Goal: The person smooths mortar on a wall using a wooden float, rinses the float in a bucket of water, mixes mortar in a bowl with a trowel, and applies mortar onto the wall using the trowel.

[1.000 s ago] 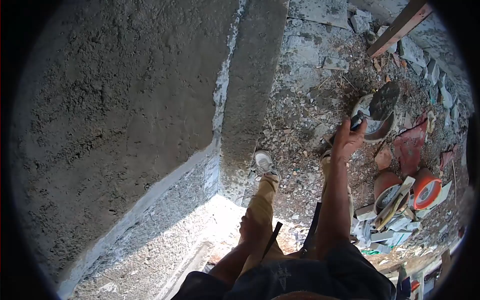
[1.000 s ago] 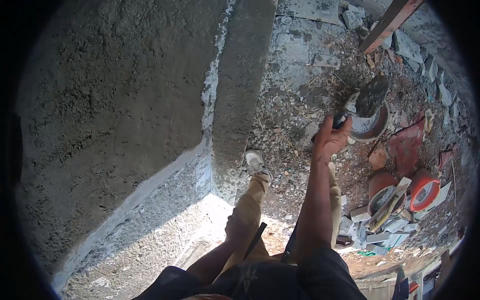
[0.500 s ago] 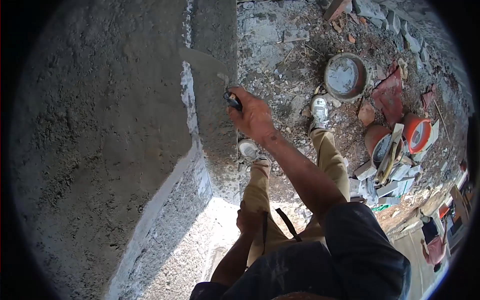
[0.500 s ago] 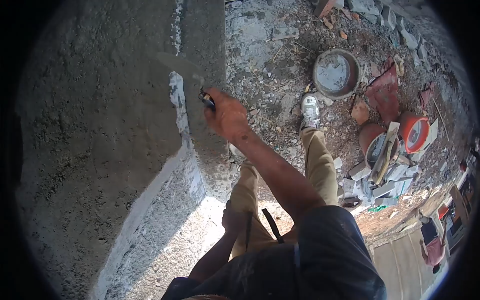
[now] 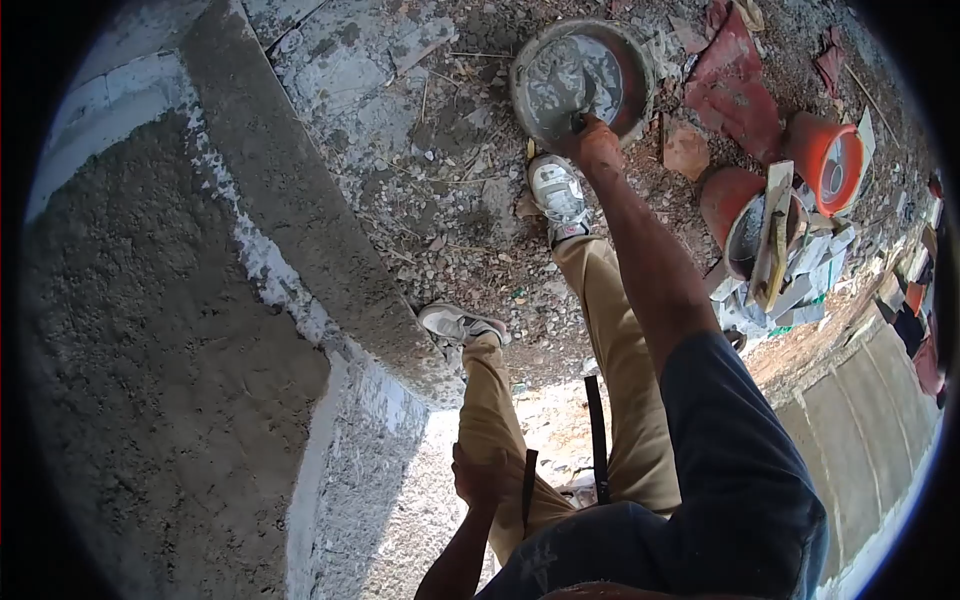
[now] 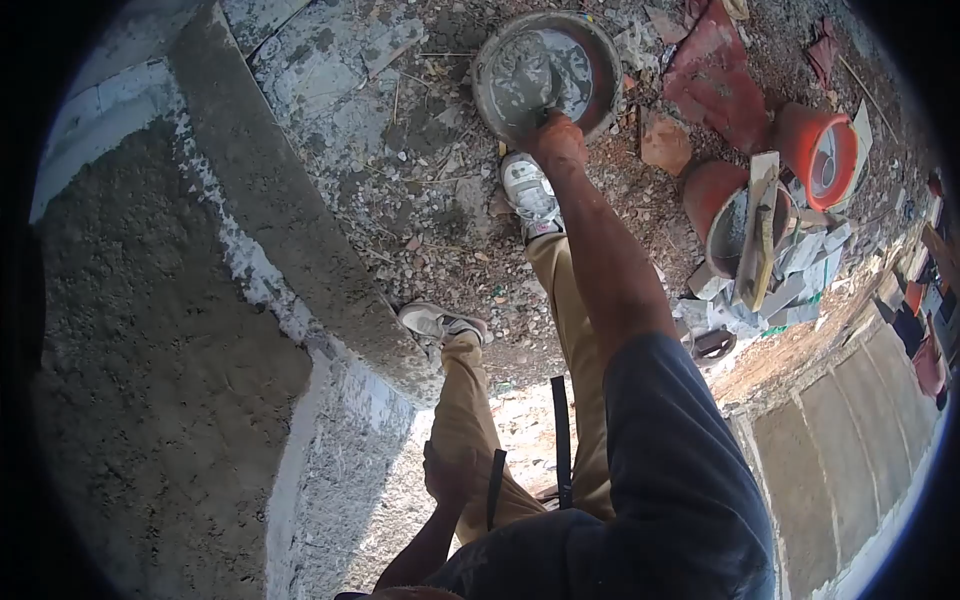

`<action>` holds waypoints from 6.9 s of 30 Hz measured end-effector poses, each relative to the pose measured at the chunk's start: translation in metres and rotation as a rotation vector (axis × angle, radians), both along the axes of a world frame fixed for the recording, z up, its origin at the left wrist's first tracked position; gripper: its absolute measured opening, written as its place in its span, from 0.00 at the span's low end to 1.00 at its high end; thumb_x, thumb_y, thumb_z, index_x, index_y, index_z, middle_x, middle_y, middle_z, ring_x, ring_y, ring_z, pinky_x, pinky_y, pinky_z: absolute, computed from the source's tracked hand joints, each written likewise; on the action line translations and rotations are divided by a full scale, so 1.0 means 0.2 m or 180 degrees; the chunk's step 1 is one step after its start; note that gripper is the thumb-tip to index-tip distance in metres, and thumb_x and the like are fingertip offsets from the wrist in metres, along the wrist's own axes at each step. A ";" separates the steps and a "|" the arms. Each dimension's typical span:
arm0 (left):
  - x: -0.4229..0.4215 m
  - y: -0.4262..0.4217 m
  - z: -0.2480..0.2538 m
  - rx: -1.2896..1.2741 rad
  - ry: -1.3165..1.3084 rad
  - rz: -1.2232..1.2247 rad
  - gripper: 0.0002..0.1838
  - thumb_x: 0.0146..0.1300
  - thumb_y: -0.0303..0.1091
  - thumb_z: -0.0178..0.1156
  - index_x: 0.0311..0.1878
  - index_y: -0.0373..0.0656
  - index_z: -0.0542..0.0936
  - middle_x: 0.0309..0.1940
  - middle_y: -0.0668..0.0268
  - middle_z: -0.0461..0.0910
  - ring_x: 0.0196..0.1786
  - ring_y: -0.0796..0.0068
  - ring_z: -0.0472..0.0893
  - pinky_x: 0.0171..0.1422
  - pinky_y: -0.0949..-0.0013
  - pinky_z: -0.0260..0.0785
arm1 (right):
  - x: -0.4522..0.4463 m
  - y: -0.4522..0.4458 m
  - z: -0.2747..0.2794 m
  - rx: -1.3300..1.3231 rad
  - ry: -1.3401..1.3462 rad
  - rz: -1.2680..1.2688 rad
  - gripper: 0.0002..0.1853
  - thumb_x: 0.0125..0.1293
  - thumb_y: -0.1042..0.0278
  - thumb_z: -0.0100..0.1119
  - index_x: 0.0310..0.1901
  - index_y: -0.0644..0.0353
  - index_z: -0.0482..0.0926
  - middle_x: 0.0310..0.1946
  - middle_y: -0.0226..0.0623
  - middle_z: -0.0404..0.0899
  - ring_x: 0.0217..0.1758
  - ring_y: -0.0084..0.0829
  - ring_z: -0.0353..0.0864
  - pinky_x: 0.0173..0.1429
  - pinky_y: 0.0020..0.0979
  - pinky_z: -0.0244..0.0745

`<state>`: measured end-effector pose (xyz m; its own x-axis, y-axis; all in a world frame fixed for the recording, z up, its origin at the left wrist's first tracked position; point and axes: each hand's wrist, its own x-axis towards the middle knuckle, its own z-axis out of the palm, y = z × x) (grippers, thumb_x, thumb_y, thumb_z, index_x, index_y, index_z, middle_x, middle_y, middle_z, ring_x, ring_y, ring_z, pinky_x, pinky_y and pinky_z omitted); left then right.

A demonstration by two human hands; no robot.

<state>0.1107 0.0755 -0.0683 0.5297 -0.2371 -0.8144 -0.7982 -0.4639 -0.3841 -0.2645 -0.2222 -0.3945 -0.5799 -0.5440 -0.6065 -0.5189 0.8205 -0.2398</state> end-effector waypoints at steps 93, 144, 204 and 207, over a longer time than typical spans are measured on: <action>0.00 -0.26 0.00 0.0208 -0.0262 -0.0309 0.54 0.53 0.63 0.69 0.73 0.38 0.57 0.57 0.43 0.75 0.59 0.41 0.78 0.64 0.46 0.71 | -0.07 0.43 0.01 -0.1184 -0.2458 -0.1315 0.15 0.61 0.65 0.67 0.44 0.65 0.78 0.22 0.27 0.75 0.20 0.19 0.71 0.25 0.28 0.69; -0.83 -1.76 -1.20 -0.1592 0.2910 0.1292 0.33 0.76 0.46 0.52 0.70 0.24 0.66 0.67 0.39 0.71 0.69 0.52 0.74 0.73 0.63 0.63 | -0.28 -0.42 0.70 0.1010 0.0382 0.2785 0.16 0.62 0.64 0.67 0.50 0.60 0.85 0.53 0.44 0.85 0.56 0.41 0.86 0.50 0.42 0.82; -1.29 -2.34 -1.81 0.0214 0.3655 0.1439 0.40 0.54 0.31 0.65 0.72 0.40 0.64 0.54 0.54 0.78 0.56 0.60 0.79 0.62 0.62 0.72 | -0.53 -0.01 0.56 0.0732 0.0222 0.1122 0.18 0.69 0.63 0.56 0.60 0.45 0.76 0.43 0.47 0.85 0.48 0.50 0.85 0.52 0.50 0.79; -1.27 -2.19 -1.74 -0.0116 0.3617 0.1208 0.35 0.55 0.29 0.63 0.69 0.39 0.67 0.51 0.58 0.78 0.51 0.65 0.79 0.57 0.61 0.72 | -0.46 -0.07 0.47 0.0693 0.0258 0.1497 0.13 0.71 0.64 0.52 0.55 0.48 0.77 0.40 0.46 0.85 0.45 0.50 0.86 0.48 0.48 0.80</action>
